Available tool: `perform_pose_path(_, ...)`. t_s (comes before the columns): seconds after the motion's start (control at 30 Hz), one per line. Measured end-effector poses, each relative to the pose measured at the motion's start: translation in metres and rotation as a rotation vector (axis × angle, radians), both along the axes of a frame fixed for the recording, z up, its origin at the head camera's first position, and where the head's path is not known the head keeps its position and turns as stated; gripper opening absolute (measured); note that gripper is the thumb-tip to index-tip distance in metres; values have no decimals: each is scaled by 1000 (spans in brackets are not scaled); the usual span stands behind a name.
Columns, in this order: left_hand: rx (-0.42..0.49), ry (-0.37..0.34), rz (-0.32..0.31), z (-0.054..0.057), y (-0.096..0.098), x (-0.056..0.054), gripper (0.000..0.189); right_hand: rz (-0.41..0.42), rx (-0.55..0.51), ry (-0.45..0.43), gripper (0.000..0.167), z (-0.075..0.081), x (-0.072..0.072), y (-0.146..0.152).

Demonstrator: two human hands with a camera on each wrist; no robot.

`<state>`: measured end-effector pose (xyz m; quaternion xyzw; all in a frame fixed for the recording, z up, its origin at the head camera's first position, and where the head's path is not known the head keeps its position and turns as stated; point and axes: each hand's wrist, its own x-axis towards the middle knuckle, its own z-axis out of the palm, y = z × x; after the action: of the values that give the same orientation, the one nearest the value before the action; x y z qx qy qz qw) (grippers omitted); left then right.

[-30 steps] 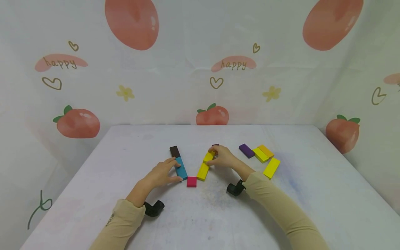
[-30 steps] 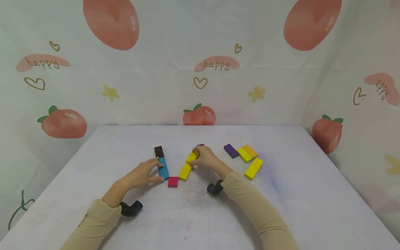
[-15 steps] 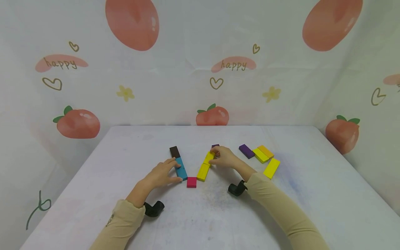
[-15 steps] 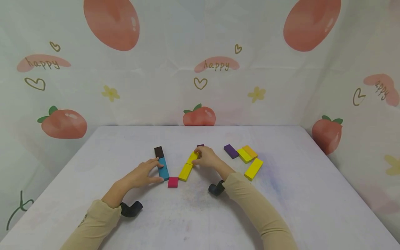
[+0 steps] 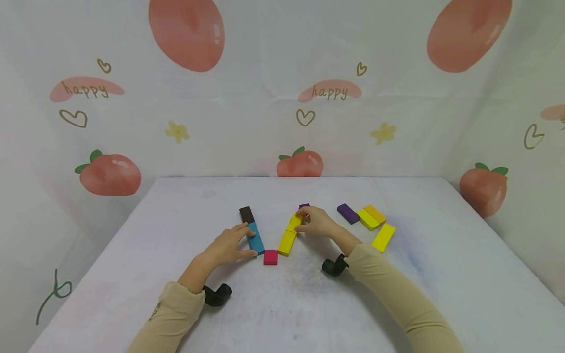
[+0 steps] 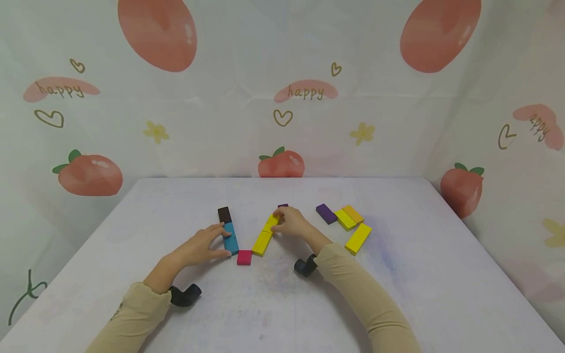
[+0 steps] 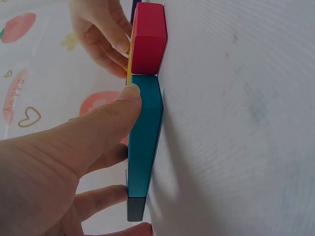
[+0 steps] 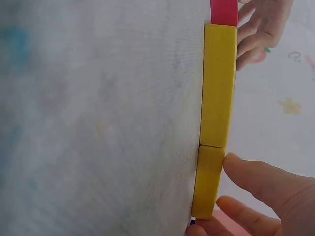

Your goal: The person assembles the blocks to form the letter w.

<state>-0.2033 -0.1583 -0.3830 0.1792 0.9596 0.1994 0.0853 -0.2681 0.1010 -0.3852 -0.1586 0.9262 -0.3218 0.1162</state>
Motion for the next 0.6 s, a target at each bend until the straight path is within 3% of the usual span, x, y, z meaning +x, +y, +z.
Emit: perform_pose_path(0.6, 0, -6, 1, 0, 0, 0, 50, 29, -2, 9, 40, 1, 0, 2)
